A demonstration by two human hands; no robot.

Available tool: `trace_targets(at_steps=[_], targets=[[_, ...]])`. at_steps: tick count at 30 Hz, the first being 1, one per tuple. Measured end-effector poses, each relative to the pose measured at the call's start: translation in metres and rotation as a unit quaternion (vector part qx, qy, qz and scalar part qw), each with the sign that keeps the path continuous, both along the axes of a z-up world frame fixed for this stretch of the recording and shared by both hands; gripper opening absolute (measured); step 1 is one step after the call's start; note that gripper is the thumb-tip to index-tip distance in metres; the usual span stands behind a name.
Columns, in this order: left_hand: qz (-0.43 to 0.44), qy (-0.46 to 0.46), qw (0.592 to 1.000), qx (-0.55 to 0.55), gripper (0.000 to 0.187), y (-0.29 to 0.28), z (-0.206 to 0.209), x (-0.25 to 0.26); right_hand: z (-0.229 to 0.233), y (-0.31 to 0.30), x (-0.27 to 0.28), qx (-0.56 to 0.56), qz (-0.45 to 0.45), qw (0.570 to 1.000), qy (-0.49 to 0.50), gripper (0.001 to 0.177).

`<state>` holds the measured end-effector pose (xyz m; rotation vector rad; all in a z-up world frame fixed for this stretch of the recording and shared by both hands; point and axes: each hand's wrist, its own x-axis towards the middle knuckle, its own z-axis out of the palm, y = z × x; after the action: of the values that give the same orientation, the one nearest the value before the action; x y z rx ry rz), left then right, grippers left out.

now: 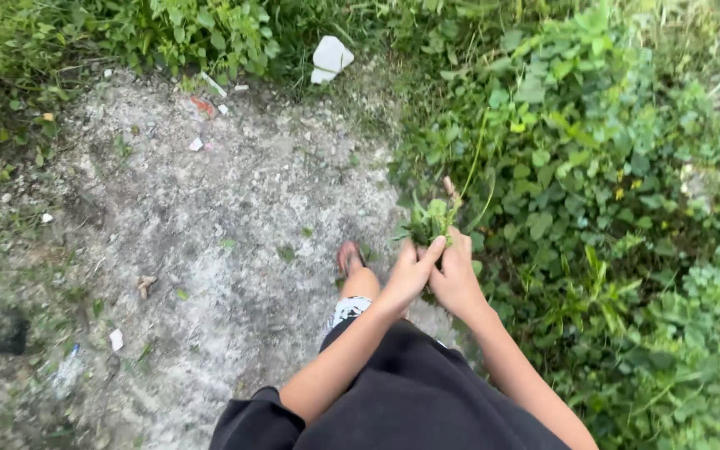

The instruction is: Picking weeds and small plants from a grassy outdoor area by hand.

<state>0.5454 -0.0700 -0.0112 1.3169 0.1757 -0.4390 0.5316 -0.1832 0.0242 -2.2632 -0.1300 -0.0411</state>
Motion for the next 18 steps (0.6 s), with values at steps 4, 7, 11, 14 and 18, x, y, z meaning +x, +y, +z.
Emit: trace_targets(at_steps=[4,7,11,14,18], targets=[[0.07,-0.009,0.993,-0.093,0.045,0.008,-0.017,0.079,-0.016,0.005,0.086,0.017,0.007,0.999,0.045,0.07],[0.101,0.011,0.992,-0.068,0.043,0.021,-0.03,0.15,-0.006,0.019,0.16,0.008,0.014,0.999,0.038,0.088],[0.103,0.036,0.986,-0.13,0.041,0.061,0.002,0.269,0.062,0.06,0.261,-0.002,0.015,1.0,0.009,0.092],[0.074,0.078,0.99,-0.087,0.038,0.091,0.053,0.358,0.094,0.083,0.332,0.0,0.011,1.0,0.014,0.088],[0.067,0.043,0.988,-0.135,0.039,0.098,0.049,0.437,0.101,0.098,0.391,0.013,0.005,1.0,0.003,0.085]])
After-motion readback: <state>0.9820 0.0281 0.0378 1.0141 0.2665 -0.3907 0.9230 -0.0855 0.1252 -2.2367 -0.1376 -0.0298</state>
